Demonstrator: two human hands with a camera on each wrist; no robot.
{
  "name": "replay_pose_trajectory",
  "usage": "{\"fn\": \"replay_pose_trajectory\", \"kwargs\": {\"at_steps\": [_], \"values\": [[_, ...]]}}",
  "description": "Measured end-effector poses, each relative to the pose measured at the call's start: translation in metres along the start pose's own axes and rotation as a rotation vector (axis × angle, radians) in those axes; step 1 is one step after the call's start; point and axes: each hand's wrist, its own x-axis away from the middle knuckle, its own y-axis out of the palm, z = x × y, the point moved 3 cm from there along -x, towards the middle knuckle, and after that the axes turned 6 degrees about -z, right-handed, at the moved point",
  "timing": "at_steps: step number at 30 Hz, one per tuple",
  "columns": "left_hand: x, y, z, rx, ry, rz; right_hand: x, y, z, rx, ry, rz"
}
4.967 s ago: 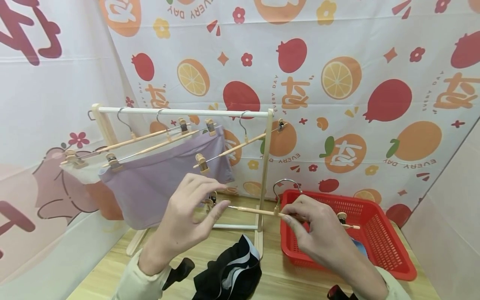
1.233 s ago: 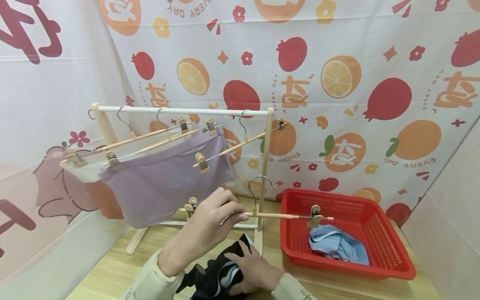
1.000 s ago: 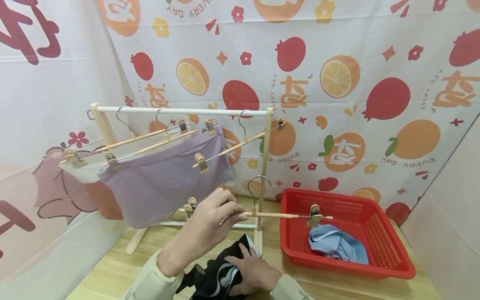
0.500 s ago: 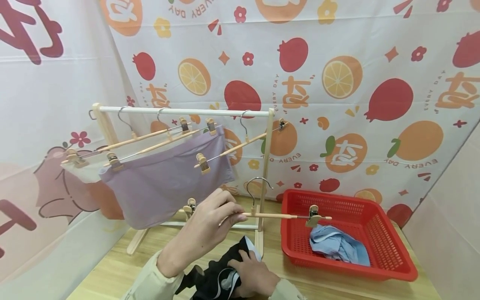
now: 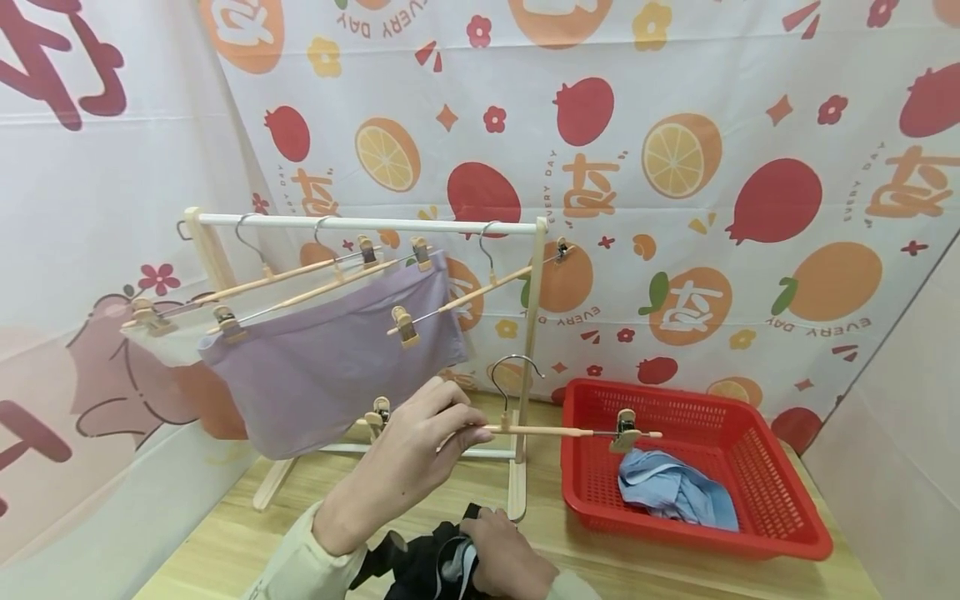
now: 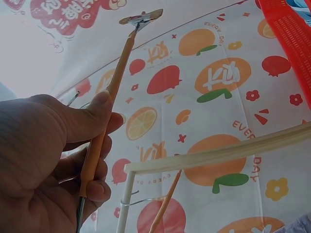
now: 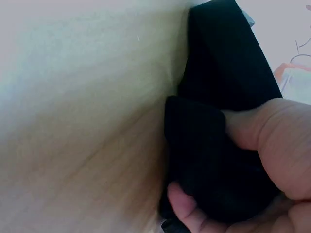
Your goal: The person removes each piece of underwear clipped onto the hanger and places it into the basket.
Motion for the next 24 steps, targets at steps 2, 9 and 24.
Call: {"fn": "replay_pose_trajectory", "kwargs": {"at_steps": [2,9,24], "values": [[0.0,0.0,0.0,0.001,-0.003,0.0,-0.002,0.001,0.002,-0.028,-0.018,0.011],[0.0,-0.002,-0.001,-0.011,-0.005,0.015,0.006,-0.02,0.003,-0.174,-0.151,0.094],[0.0,-0.007,-0.001,0.002,-0.023,0.02,0.046,-0.121,0.017,-0.322,-0.17,0.303]]}}
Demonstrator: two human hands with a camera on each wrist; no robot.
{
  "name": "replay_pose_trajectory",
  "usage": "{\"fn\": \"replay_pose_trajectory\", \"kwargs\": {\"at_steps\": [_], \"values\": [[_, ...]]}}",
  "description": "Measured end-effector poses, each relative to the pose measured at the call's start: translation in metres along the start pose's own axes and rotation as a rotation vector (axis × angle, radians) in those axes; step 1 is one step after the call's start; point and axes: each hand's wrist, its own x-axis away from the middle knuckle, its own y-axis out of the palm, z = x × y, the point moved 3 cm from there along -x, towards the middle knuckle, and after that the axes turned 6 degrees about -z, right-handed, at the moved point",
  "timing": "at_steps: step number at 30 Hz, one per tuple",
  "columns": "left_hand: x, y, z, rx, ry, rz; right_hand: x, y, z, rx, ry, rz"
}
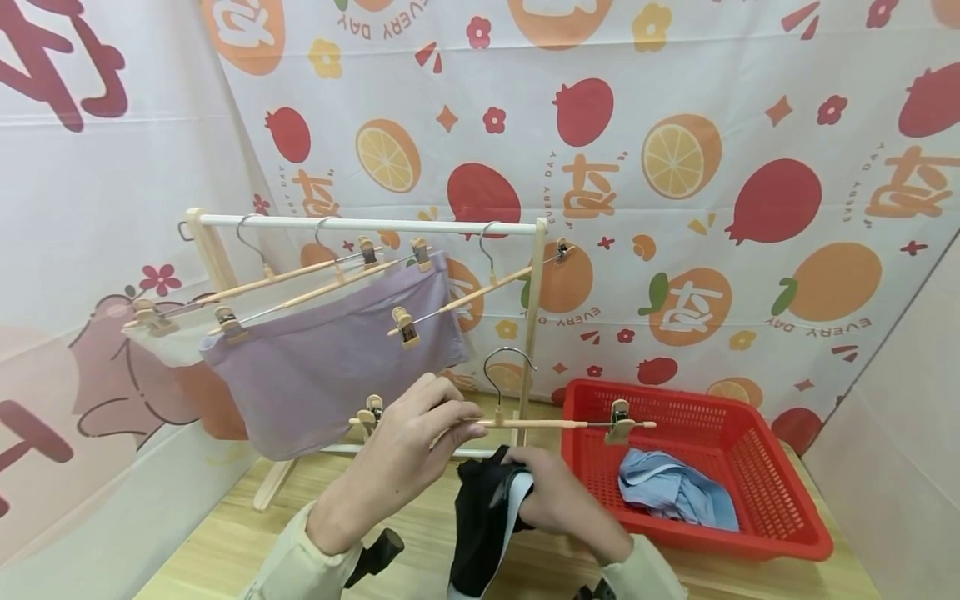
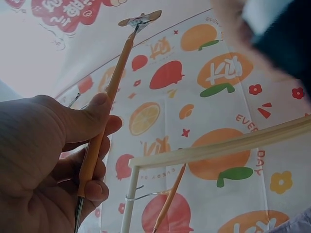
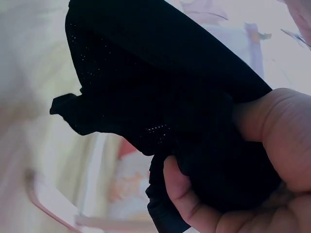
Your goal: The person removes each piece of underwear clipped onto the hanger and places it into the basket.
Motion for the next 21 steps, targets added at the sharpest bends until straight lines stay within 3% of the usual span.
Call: {"fn": "replay_pose_trajectory", "kwargs": {"at_steps": [5,8,10,12,16,21], "values": [[-0.001,-0.003,0.0,0.005,0.001,0.019,0.007,-0.041,0.006,-0.091,0.179,0.033],[-0.002,-0.004,-0.001,0.006,0.013,0.038,0.011,-0.061,0.011,-0.229,0.201,0.059],[-0.004,-0.004,-0.001,0.005,0.024,0.049,0.014,-0.074,0.017,-0.254,0.197,0.077],[-0.005,-0.004,0.0,0.005,0.033,0.057,0.017,-0.088,0.025,-0.227,0.185,0.115],[-0.006,-0.005,0.0,0.007,0.033,0.058,0.024,-0.115,0.044,-0.065,0.248,0.199],[-0.005,-0.004,0.0,0.006,0.036,0.064,0.031,-0.135,0.072,-0.03,0.351,0.198]]}}
